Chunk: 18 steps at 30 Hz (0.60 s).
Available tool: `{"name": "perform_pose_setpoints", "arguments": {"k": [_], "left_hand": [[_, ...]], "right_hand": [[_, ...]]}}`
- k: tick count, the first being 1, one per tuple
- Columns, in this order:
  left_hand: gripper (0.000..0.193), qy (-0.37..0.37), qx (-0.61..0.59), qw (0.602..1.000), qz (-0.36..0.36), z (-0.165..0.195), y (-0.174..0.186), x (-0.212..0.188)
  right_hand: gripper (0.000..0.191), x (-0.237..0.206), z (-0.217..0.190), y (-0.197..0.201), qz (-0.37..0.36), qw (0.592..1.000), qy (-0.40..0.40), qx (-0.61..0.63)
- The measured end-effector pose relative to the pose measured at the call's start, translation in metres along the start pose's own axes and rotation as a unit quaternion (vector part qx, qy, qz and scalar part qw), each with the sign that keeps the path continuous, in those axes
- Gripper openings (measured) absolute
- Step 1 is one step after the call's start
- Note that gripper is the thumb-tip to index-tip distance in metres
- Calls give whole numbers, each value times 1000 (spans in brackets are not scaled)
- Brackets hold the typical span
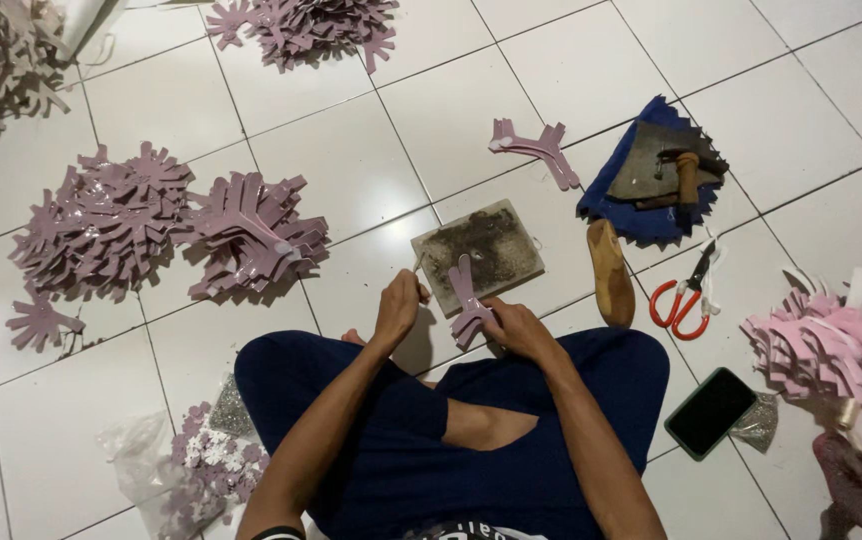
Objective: The person sits on the floor sanding the edges of pink and purple flower-shaped shoe components one at a time, rubbing each piece against a sanding block and using a wooden shoe last to press and shape them. Finished pieces are set into piles, and the person trims a component with scissors near the end.
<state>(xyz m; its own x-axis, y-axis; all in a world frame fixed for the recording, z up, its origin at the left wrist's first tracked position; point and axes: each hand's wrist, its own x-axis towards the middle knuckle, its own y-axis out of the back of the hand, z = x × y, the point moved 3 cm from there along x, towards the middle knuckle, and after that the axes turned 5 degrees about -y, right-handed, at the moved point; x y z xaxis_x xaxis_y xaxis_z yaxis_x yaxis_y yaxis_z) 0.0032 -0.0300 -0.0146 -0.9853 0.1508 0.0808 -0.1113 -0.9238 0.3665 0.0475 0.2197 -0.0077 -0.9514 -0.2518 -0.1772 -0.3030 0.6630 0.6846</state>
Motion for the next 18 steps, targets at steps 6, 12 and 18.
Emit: {"name": "perform_pose_setpoints", "arguments": {"k": [6, 12, 18], "left_hand": [[27, 18, -70, 993, 93, 11, -3, 11], [20, -3, -114, 986, 124, 13, -3, 5], [18, 11, -73, 992, 103, 22, -3, 8]], "right_hand": [[33, -13, -8, 9, 81, 992, 12, -96], [43, 2, -38, 6, 179, 983, -3, -51], [47, 27, -42, -17, 162, 980, 11, -113]]}}
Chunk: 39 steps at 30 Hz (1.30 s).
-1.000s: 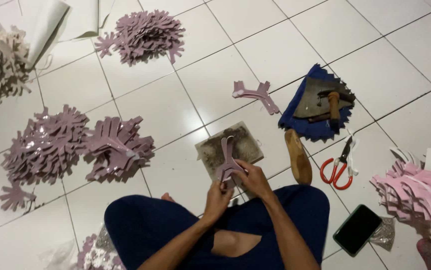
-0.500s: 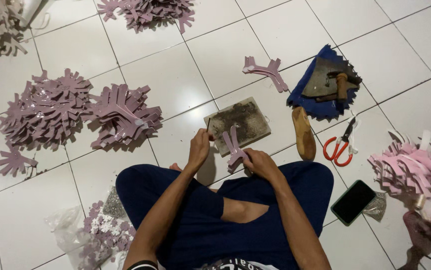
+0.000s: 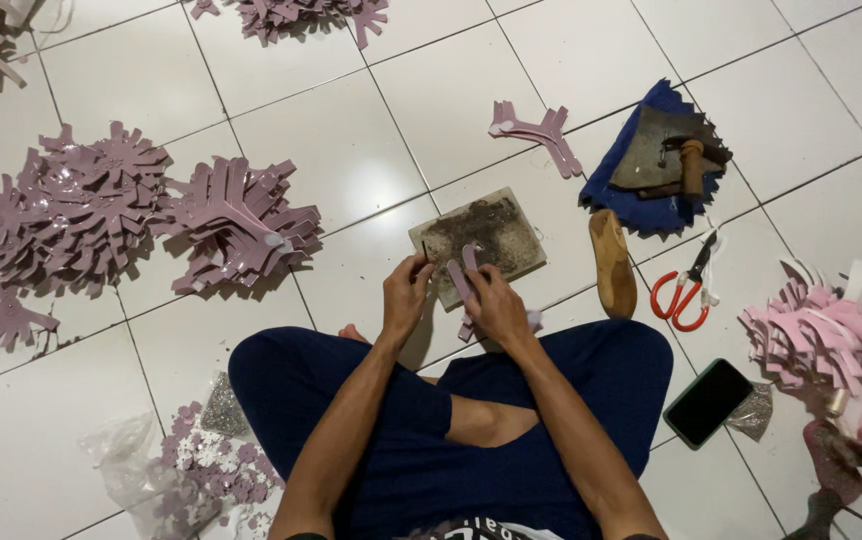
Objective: The person sits on the floor sanding the edges of pink and purple flower-shaped shoe components one at a time, rubbing each piece against a sanding block and using a wooden shoe last to press and shape them. Finished pieces are set into piles, and the person trims a component with scissors near the end.
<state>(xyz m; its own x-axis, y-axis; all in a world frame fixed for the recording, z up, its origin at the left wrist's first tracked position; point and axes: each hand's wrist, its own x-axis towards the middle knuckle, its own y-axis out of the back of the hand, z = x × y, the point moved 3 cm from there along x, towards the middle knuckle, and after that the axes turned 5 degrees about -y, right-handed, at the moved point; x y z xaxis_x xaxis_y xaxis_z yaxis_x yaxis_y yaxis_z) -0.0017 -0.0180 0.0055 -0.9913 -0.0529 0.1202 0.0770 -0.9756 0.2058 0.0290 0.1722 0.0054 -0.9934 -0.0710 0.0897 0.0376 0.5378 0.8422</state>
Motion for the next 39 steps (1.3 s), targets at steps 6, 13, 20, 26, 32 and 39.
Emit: {"name": "perform_pose_setpoints", "arguments": {"k": [6, 13, 20, 26, 32, 39], "left_hand": [[15, -64, 11, 998, -11, 12, -1, 1], [14, -32, 5, 997, -67, 3, -20, 12], [15, -23, -10, 998, -61, -22, -22, 15], [15, 0, -9, 998, -55, -31, -23, 15], [15, 13, -33, 998, -56, -30, -23, 17], [12, -19, -6, 998, -63, -25, -22, 16]], "right_hand": [[45, -12, 14, -1, -23, 1000, 13, -10], [44, -15, -3, 3, -29, 999, -8, -31], [31, -16, 24, 35, 33, 991, -56, 116], [59, -7, 107, 105, 232, 941, -239, -59], [109, -3, 172, 106, 40, 914, -387, -113], [87, 2, 173, 89, 55, 902, -427, 18]]}}
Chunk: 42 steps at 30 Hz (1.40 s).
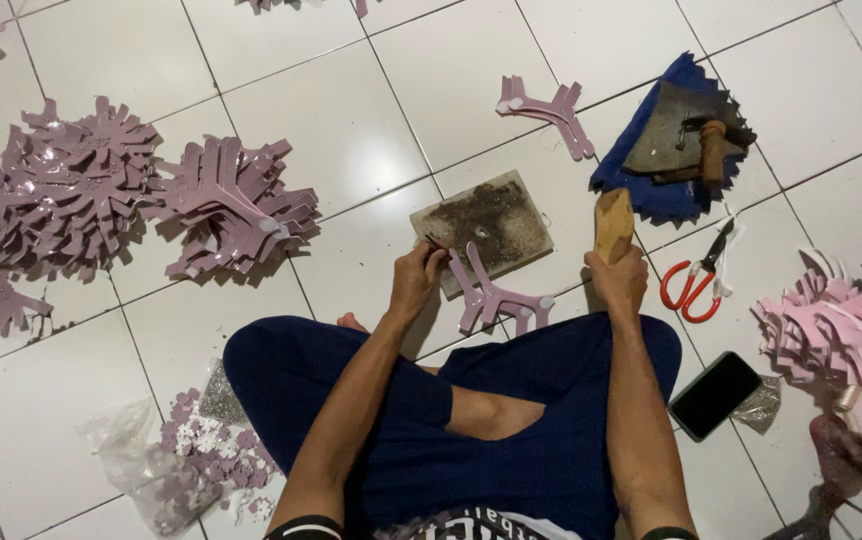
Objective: The person sits on the floor sanding the edges of pink and purple flower-shaped shoe components one at a time, rubbing each piece against a sanding block and using a wooden shoe last to press and shape them. Finished pieces are set into piles, and the person trims a component with scissors near the end.
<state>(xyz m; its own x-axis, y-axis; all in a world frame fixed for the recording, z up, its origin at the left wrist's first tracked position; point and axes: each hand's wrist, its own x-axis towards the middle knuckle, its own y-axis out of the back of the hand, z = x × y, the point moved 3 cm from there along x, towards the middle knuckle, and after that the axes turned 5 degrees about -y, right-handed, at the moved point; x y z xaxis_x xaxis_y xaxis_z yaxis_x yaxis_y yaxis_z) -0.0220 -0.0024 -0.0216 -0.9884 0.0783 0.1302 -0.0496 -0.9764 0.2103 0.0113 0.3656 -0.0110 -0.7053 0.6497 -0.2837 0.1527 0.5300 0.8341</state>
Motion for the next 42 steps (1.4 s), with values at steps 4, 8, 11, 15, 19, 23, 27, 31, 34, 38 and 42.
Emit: {"name": "perform_pose_setpoints", "arguments": {"k": [4, 8, 11, 15, 19, 23, 27, 31, 34, 38, 42], "left_hand": [[11, -15, 17, 1000, 2, 3, 1, -1], [11, -17, 10, 1000, 4, 3, 1, -3], [11, -28, -13, 1000, 7, 3, 1, -3], [9, -32, 42, 999, -12, 4, -1, -4], [13, -82, 102, 991, -38, 7, -5, -7], [18, -92, 132, 985, -68, 1, -8, -13], [30, -162, 162, 971, -65, -6, -9, -15], [26, -195, 181, 959, -102, -8, -12, -13], [20, -86, 141, 984, -68, -4, -9, -12], [21, 45, -19, 994, 96, 13, 13, -7], [19, -57, -4, 987, 152, 44, 25, -4]], "right_hand": [[83, -25, -10, -3, 15, 994, 93, 59], [85, -66, -20, -10, 26, 968, 224, 110], [82, -91, -31, -12, -1, 968, 240, 73], [82, -122, -60, -1, -14, 959, 265, 99], [84, -163, -85, 23, -42, 938, 281, 197], [75, -203, -101, 43, 21, 879, 389, 274], [81, -202, -114, 6, 4, 860, 452, 235], [82, -169, -89, -46, -94, 937, 310, 133], [64, -139, -68, -76, -249, 910, 153, 293], [53, -118, -67, -108, -385, 801, 55, 455], [51, -116, -71, -112, -387, 786, 74, 476]]}}
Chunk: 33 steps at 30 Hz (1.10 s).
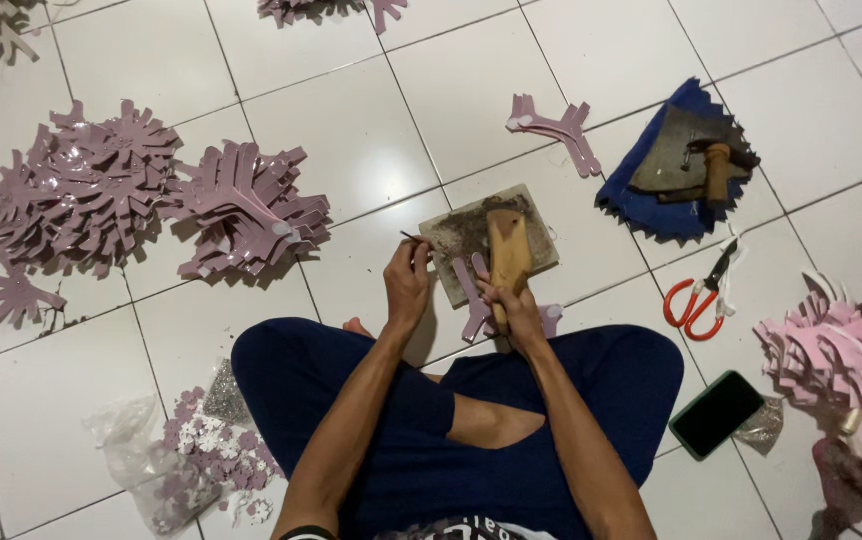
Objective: The person sits on the floor sanding the edges of pink and purple flower-shaped shoe components one at a time, rubbing each piece against a sanding block and using a wooden shoe last to press and shape them. Finished pieces are set into piles, and the person trims a component with scissors near the end.
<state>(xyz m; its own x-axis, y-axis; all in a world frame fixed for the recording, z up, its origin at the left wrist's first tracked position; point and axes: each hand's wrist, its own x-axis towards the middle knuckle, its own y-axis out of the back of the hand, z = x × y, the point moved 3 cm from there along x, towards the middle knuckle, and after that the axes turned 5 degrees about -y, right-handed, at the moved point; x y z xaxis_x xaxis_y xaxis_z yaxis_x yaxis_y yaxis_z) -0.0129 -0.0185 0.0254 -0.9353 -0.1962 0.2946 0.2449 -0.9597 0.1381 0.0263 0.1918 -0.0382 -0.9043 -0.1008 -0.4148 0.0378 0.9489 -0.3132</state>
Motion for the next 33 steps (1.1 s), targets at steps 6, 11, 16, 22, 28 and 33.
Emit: {"name": "perform_pose_setpoints", "arguments": {"k": [6, 11, 16, 22, 28, 33], "left_hand": [[15, -25, -7, 985, -173, 8, -45, -2], [13, 20, 17, 988, -151, -16, -58, -6], [15, 35, 3, 988, -151, -33, -58, -7], [15, 38, 4, 988, -152, -36, -59, -7], [13, 24, 32, 986, -161, -33, -59, -6], [11, -32, 68, 979, -188, -27, -61, -7]], "right_hand": [[50, -7, -3, 2, 34, 999, -15, 36], [51, -5, -1, 4, 45, 998, -7, 34], [51, 0, 8, 10, 33, 998, -24, 48], [53, 2, 10, 12, 34, 998, -27, 40], [52, -1, 12, 13, 40, 999, -19, 18], [51, -3, 1, 6, 62, 998, -28, -5]]}}
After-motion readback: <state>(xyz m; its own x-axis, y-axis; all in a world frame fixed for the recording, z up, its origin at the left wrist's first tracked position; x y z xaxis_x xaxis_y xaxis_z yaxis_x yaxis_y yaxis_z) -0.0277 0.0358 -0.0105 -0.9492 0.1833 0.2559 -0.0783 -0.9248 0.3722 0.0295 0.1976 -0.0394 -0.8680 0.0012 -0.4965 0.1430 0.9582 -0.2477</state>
